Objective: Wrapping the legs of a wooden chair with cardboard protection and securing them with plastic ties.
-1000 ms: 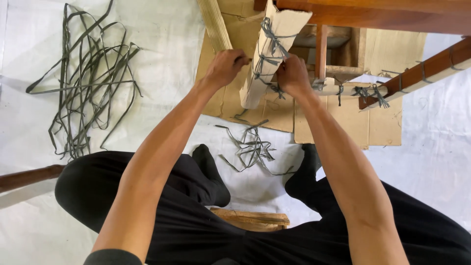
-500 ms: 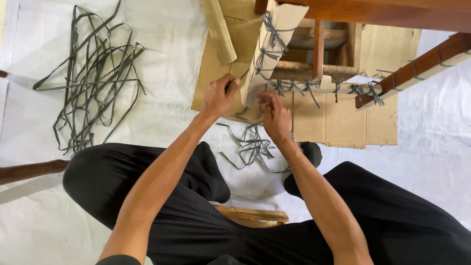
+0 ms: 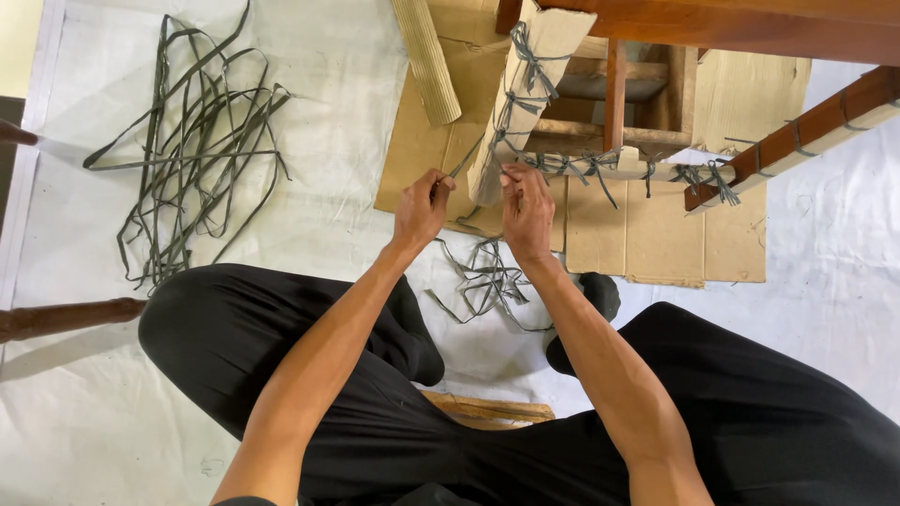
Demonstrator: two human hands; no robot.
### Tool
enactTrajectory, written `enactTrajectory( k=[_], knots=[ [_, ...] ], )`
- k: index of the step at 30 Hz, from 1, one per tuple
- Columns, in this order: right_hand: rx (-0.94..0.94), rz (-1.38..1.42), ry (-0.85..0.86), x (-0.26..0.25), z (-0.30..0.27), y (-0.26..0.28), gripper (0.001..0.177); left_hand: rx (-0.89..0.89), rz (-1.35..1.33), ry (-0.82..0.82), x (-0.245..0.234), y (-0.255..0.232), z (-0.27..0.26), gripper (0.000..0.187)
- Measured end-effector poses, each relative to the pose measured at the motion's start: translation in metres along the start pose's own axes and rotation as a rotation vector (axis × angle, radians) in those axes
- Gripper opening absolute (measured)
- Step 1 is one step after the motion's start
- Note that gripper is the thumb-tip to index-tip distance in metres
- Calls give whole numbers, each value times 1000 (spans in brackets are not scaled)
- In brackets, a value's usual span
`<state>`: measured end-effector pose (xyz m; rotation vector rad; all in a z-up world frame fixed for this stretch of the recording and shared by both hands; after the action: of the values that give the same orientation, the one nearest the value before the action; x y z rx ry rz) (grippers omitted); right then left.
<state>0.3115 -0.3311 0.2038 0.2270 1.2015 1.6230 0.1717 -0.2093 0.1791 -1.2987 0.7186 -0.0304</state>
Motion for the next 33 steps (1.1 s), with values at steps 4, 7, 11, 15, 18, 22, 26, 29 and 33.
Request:
enactTrajectory(
  k=[4,7,11,15,18,22,26,29,33],
  knots=[
    [63,39,30,3,5,-1,9,155,117,42,7,-26,-20,16],
    [-11,14,62,2,10,0,12,237,125,113,17,-50,-30,13],
    [-143,-34,114,-5,16,8,28,289,47,104,6,-80,-19,12],
    [-173,-50,175,-3,15,1,33,283,56,119,-4,-93,3,18],
    [-147,-49,184,-3,17,3,25,260,-37,101,-12,-91,24,18],
    [-191,-1,163,-8,18,13,22,415,120,188,5,-46,46,20],
    [-241,-21,113,-4,14,10,21,344,259,249,11,-53,52,20],
    [-266,-79,66,0,11,7,20,284,283,189,20,-53,49,22],
    [-282,-145,13,2,8,2,19,76,257,130,31,-48,43,34]
  ],
)
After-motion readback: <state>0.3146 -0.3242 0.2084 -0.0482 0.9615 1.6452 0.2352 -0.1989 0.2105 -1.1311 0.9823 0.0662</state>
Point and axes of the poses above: each hand's wrist, its own z-axis towards the middle knuckle, its own x-axis out of the palm, y = z × x, the point moved 1 cm from there along z, towards the middle knuckle, and after that the axes turned 7 degrees about -y, right-handed, at the moved point
